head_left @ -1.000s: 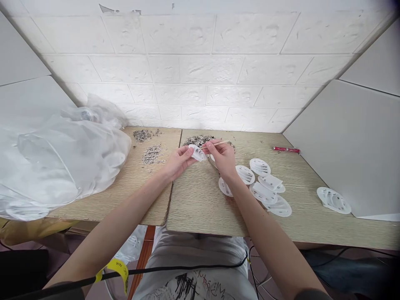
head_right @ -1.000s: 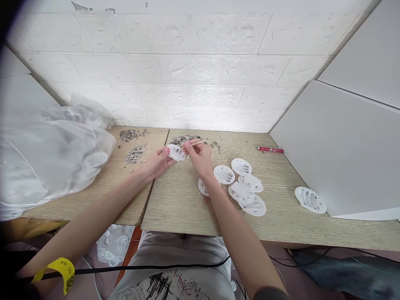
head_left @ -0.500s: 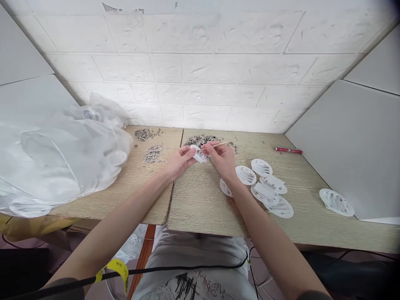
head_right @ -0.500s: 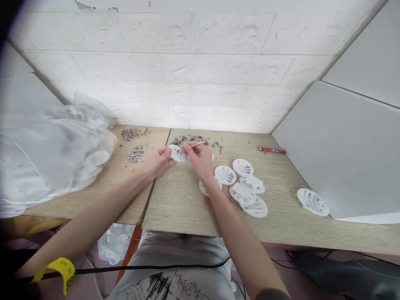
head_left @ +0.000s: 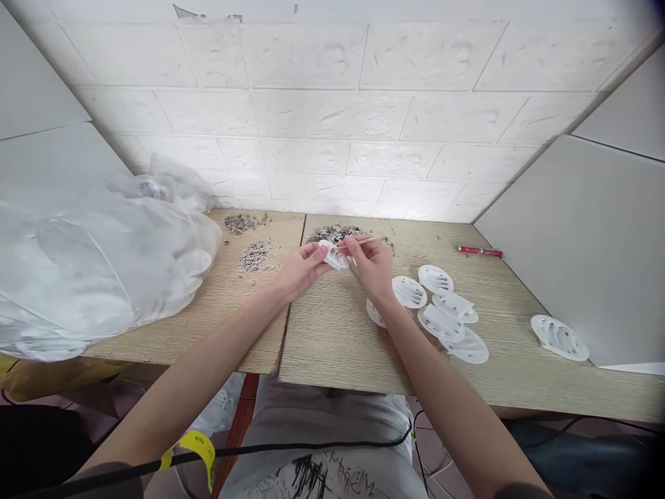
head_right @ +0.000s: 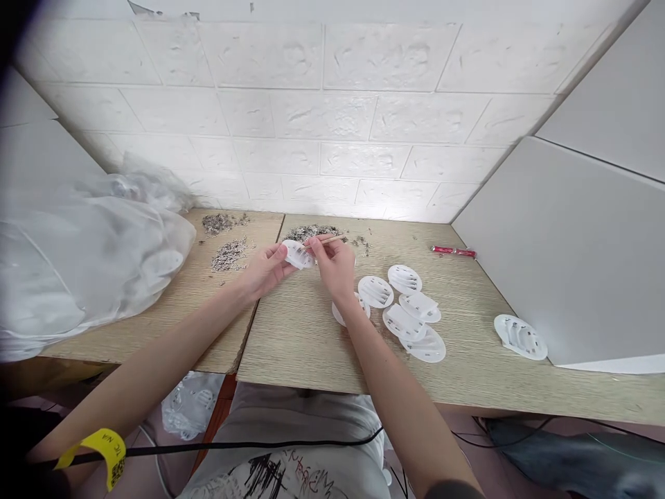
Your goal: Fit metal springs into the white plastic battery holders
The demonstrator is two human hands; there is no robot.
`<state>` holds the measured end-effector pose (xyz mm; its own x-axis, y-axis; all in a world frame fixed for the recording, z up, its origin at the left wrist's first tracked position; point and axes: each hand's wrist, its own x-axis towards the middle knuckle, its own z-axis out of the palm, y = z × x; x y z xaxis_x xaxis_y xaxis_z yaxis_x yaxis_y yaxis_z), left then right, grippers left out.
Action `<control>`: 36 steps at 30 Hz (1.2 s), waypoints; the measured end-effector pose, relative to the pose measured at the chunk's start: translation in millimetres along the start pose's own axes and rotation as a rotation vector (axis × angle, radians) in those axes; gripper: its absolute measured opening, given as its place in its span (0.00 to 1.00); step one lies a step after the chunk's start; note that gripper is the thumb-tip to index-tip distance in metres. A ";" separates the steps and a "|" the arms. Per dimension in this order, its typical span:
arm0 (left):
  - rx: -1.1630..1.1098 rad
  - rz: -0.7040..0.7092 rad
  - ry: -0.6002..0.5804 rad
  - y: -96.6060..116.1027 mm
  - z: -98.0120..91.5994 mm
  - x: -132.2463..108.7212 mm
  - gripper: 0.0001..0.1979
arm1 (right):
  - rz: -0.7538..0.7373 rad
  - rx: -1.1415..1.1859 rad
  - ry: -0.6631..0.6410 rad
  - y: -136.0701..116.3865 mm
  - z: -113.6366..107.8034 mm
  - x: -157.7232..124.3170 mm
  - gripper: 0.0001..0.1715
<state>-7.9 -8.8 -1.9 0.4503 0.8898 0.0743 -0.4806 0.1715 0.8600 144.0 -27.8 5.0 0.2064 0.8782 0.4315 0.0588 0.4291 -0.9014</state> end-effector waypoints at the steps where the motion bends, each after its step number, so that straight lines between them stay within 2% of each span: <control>1: -0.003 0.001 -0.005 -0.5 -0.4 0.3 0.18 | -0.022 -0.028 0.002 -0.4 0.2 -1.0 0.14; 8: 0.005 0.002 0.003 0.5 -1.1 -0.4 0.18 | -0.318 -0.318 -0.023 -2.5 -1.4 -4.8 0.11; 13: 0.029 -0.009 0.041 1.9 0.5 -1.8 0.19 | -0.473 -0.384 -0.036 -2.3 -2.0 -3.8 0.10; 18: 0.026 -0.015 0.046 0.7 -0.2 -1.8 0.18 | -0.499 -0.427 -0.011 -0.3 -2.4 -4.0 0.10; 23: 0.026 -0.036 0.052 2.5 2.2 -3.1 0.16 | -0.562 -0.498 -0.096 1.6 -3.6 -3.8 0.11; 31: -0.006 -0.047 0.058 5.0 4.9 -4.4 0.14 | -0.542 -0.525 -0.184 -2.7 -3.4 -5.7 0.14; 36: -0.005 -0.058 0.030 6.4 5.2 -5.4 0.16 | -0.558 -0.541 -0.179 -2.7 -3.6 -5.8 0.14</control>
<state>-9.5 -14.7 5.9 0.4546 0.8906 0.0086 -0.4577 0.2253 0.8601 146.1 -34.8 4.7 -0.1507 0.6042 0.7824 0.5830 0.6935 -0.4233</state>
